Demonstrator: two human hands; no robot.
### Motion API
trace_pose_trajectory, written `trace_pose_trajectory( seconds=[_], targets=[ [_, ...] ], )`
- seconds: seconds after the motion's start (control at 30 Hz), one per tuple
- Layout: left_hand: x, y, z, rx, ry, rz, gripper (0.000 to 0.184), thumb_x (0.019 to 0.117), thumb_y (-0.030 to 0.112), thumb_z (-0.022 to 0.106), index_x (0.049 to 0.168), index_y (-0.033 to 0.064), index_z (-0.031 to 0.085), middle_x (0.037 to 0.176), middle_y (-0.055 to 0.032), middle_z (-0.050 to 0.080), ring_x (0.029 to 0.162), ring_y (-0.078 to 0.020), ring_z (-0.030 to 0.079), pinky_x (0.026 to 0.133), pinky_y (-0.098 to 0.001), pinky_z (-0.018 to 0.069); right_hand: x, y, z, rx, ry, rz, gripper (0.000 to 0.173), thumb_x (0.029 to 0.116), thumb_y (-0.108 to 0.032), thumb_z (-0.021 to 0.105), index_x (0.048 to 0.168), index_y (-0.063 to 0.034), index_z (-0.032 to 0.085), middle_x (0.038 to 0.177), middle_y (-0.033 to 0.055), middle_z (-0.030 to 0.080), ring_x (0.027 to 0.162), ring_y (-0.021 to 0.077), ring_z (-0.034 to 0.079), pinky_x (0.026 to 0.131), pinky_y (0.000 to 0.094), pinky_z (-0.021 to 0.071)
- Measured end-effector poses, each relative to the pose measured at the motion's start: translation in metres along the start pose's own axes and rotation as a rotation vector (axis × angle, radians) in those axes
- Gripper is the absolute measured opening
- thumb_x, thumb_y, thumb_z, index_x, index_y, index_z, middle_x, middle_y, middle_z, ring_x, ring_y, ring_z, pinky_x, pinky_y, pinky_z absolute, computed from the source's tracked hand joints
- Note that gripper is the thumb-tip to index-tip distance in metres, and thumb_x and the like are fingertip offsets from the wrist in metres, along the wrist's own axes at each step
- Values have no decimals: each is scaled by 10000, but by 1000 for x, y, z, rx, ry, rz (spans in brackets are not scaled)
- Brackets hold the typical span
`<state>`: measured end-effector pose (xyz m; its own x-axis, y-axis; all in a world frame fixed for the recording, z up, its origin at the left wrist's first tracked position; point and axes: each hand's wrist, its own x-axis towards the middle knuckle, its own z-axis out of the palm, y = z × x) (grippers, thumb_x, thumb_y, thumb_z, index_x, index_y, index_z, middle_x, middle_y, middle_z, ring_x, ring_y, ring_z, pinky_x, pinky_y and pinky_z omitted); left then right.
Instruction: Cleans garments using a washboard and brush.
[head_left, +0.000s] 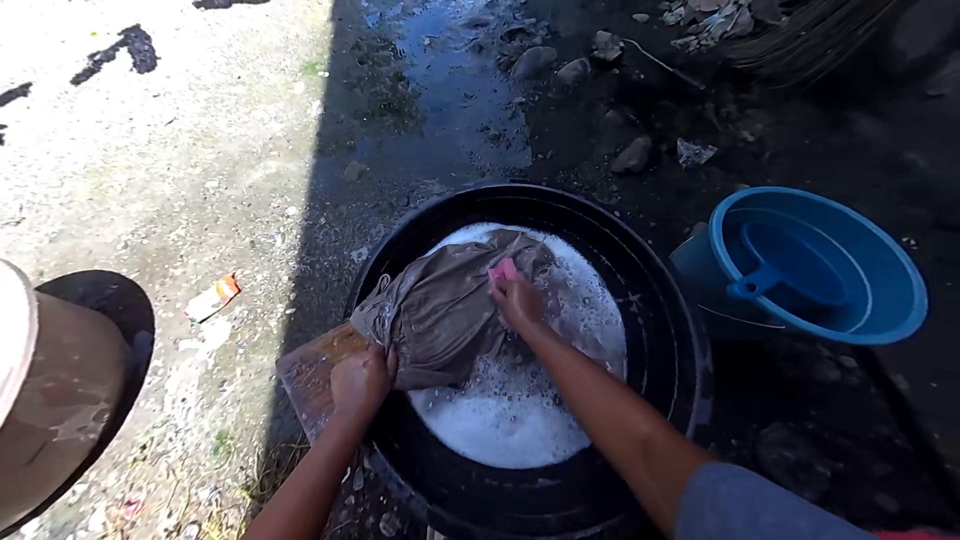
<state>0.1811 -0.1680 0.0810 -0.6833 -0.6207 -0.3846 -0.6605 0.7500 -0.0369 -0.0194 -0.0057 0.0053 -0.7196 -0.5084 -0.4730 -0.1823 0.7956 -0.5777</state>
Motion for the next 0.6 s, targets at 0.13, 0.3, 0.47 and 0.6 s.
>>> trace_pose_trajectory(
  seconds=[0.13, 0.3, 0.47, 0.6],
  targets=[
    [2, 3, -1, 1, -11, -1, 499, 1098, 349, 434, 1035, -71, 697, 1048, -300, 719, 1083, -476, 691, 874, -620, 510, -85, -54, 39, 108, -188, -284, 400, 1026, -290, 614, 1392, -136, 659, 1514, 226, 507, 1341, 417, 529, 1088, 558, 444],
    [0, 2, -11, -130, -41, 2, 514, 1104, 376, 429, 1073, -73, 677, 1054, -309, 705, 1089, -482, 678, 903, -643, 487, -7, 6, -6, -30, -43, -78, 417, 1054, -323, 563, 1421, -135, 627, 1536, 208, 485, 1359, 407, 519, 1097, 571, 430],
    [-3, 17, -10, -1419, 38, -166, 290, 1118, 229, 425, 1106, -8, 591, 865, -58, 662, 763, -105, 670, 729, -306, 577, -6, 114, -25, 128, 595, -151, 384, 971, -250, 689, 1320, -90, 707, 1497, 336, 477, 1322, 530, 522, 1067, 628, 438],
    [-2, 23, -13, -1499, 171, -269, 356, 1131, 274, 379, 1144, -20, 579, 914, -77, 642, 811, -104, 659, 763, -309, 564, -34, 136, 9, 227, 659, 284, 449, 1026, -159, 584, 1455, -29, 566, 1571, 325, 385, 1395, 531, 440, 1116, 624, 383]
  ],
)
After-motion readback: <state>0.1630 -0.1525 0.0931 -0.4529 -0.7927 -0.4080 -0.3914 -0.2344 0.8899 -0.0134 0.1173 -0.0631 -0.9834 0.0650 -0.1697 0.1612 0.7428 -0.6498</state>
